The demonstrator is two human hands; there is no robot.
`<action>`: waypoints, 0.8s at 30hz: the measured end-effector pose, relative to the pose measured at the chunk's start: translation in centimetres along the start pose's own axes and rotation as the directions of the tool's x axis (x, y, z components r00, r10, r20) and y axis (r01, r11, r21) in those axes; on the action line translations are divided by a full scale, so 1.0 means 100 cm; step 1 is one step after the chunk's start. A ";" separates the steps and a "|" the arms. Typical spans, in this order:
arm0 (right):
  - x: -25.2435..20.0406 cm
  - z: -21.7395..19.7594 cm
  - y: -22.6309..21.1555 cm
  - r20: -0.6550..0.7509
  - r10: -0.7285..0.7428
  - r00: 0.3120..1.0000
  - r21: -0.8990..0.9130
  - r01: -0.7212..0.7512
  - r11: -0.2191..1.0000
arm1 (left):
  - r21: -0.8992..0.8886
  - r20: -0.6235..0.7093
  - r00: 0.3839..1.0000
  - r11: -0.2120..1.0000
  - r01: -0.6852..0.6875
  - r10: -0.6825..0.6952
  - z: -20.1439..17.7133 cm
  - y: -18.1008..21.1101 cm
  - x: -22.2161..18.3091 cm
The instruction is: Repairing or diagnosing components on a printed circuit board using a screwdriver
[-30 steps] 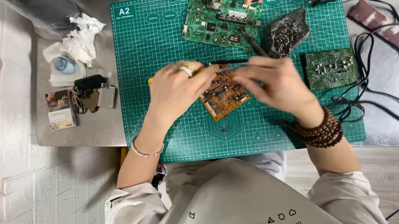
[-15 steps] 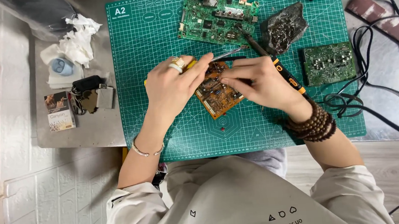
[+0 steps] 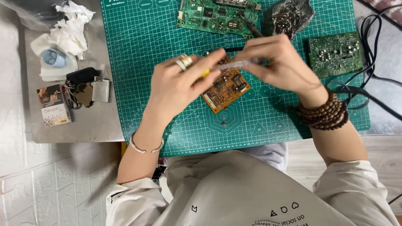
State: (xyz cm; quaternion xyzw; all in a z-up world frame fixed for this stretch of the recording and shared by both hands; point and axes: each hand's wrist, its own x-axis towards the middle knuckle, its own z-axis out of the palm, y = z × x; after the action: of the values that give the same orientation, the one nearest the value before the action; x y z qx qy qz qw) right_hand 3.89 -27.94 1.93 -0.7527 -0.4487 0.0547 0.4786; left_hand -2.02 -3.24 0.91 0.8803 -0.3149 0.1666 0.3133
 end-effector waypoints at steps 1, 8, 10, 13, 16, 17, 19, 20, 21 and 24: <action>-0.002 0.005 0.002 0.000 0.010 1.000 -0.007 -0.010 1.000 | 0.136 -0.043 0.999 0.990 0.029 -0.024 0.004 -0.008 -0.004; 0.001 0.011 -0.028 0.044 -0.083 0.996 -0.308 0.092 0.947 | 0.345 0.136 0.988 0.938 0.019 -0.070 -0.007 -0.001 0.000; 0.003 0.004 -0.029 0.019 -0.116 0.993 -0.364 0.115 0.924 | 0.321 0.161 0.987 0.947 -0.026 -0.028 -0.009 0.006 0.004; 0.000 -0.001 -0.019 -0.055 -0.111 0.992 -0.305 0.089 0.948 | 0.312 0.091 0.995 0.948 -0.056 0.029 0.005 -0.001 -0.004; -0.001 -0.003 -0.016 -0.053 -0.119 0.991 -0.286 0.100 0.953 | 0.425 0.034 0.990 0.894 -0.140 0.139 0.006 0.002 -0.005; 0.000 -0.002 -0.013 -0.057 -0.115 0.992 -0.285 0.094 0.954 | 0.421 0.039 0.989 0.896 -0.144 0.140 0.006 0.003 -0.005; 0.003 -0.002 -0.007 -0.021 -0.029 0.999 -0.126 0.027 0.992 | 0.325 -0.021 0.986 0.933 -0.152 0.168 0.006 0.005 -0.003; 0.004 -0.004 -0.006 -0.022 -0.031 0.999 -0.128 0.028 0.991 | 0.327 -0.022 0.985 0.933 -0.153 0.169 0.006 0.004 -0.002; 0.006 -0.006 -0.006 -0.017 0.026 1.000 -0.037 -0.027 0.999 | 0.289 -0.055 0.982 0.945 -0.156 0.179 0.005 0.003 -0.001; 0.004 0.001 0.006 0.036 0.097 0.995 0.120 -0.100 0.988 | 0.278 -0.146 0.973 0.951 -0.134 0.180 -0.001 0.002 0.003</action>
State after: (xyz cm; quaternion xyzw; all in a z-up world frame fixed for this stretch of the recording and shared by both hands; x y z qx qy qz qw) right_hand 4.42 -27.67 1.52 -0.7425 -0.4139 0.1167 0.5135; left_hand -1.93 -3.47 1.22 0.8691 -0.3309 0.3063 0.2034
